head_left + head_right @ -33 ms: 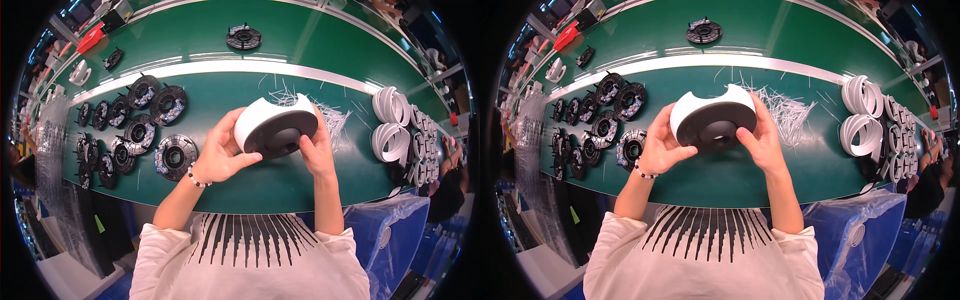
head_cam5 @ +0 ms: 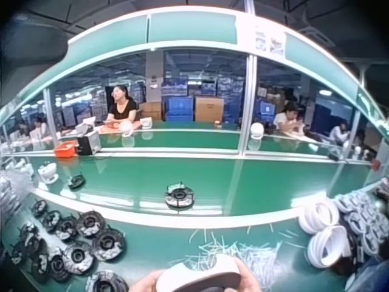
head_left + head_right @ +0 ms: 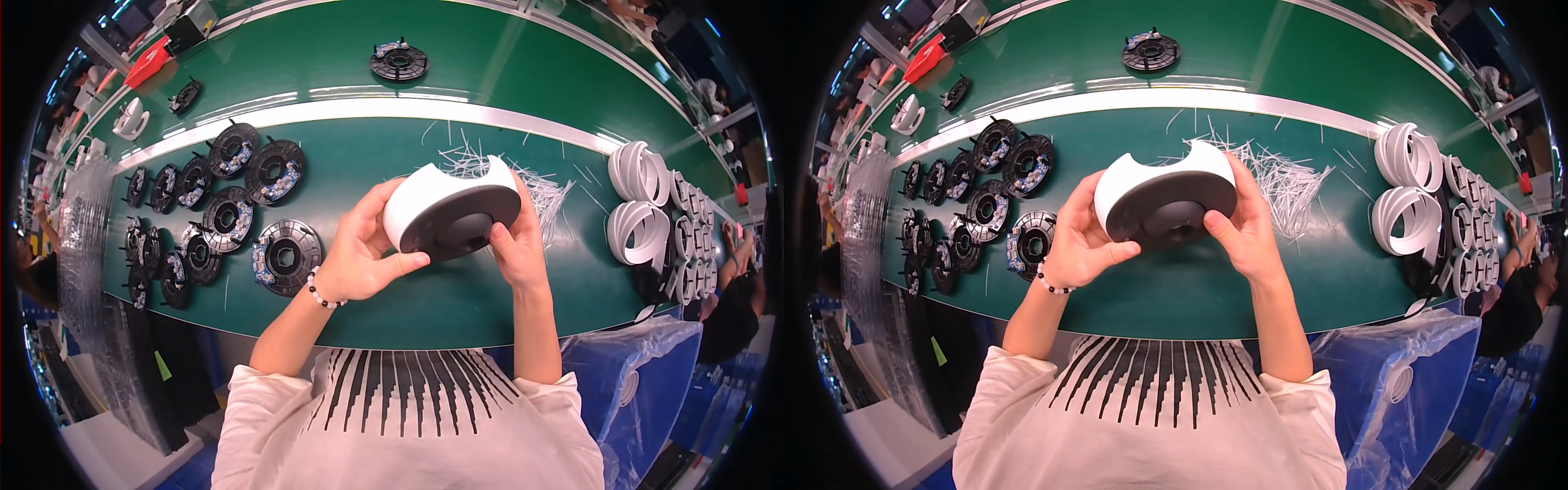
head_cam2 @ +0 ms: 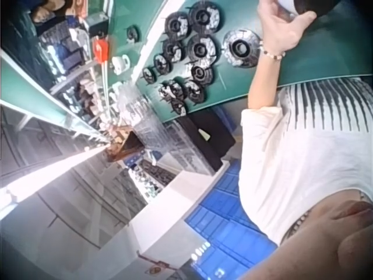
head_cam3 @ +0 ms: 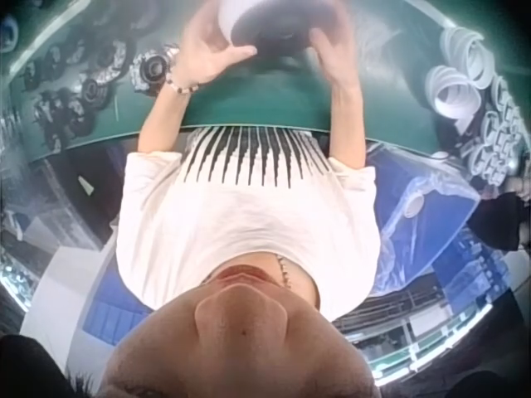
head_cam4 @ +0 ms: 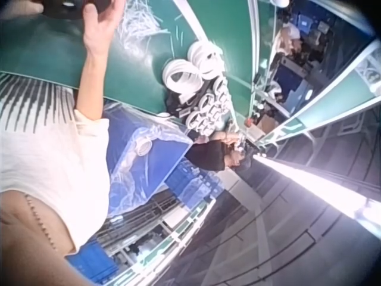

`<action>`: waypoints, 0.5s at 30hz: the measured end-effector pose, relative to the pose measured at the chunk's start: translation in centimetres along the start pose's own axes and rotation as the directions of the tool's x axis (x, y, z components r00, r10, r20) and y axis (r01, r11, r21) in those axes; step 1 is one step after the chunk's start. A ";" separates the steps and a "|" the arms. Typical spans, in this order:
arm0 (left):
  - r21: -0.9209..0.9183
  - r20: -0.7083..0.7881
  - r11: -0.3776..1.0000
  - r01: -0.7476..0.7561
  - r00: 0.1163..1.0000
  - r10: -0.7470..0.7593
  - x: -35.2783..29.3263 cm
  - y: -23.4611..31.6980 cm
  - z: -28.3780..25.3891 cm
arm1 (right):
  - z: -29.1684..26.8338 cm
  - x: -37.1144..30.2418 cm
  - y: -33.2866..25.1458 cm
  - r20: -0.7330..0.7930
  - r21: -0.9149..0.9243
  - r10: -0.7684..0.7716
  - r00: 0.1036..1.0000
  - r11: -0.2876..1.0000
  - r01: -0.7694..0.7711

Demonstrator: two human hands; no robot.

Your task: Assembling electronic camera components on a factory production line by fitting internal units into outer housings and trimming parts.

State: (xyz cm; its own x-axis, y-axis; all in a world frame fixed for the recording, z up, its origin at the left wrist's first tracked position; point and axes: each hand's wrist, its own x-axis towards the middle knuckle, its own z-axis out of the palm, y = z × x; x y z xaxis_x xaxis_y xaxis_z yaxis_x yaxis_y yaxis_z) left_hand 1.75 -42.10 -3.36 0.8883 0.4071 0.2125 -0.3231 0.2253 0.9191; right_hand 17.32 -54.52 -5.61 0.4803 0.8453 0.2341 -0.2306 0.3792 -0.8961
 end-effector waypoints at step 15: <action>0.582 0.263 0.730 -0.359 0.932 0.249 -0.7 1.0 -0.1 | 0.3 0.9 -1.4 0.159 -0.119 -0.280 0.947 0.947 0.300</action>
State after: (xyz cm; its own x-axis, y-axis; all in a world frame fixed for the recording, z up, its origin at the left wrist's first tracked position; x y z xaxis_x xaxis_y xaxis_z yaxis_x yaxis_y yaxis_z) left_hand 0.79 -42.04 -2.64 0.8331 0.2031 0.5145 -0.3650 -0.4970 0.7873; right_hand 17.77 -54.13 -4.05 0.3849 0.7540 0.5323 0.0268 0.5673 -0.8231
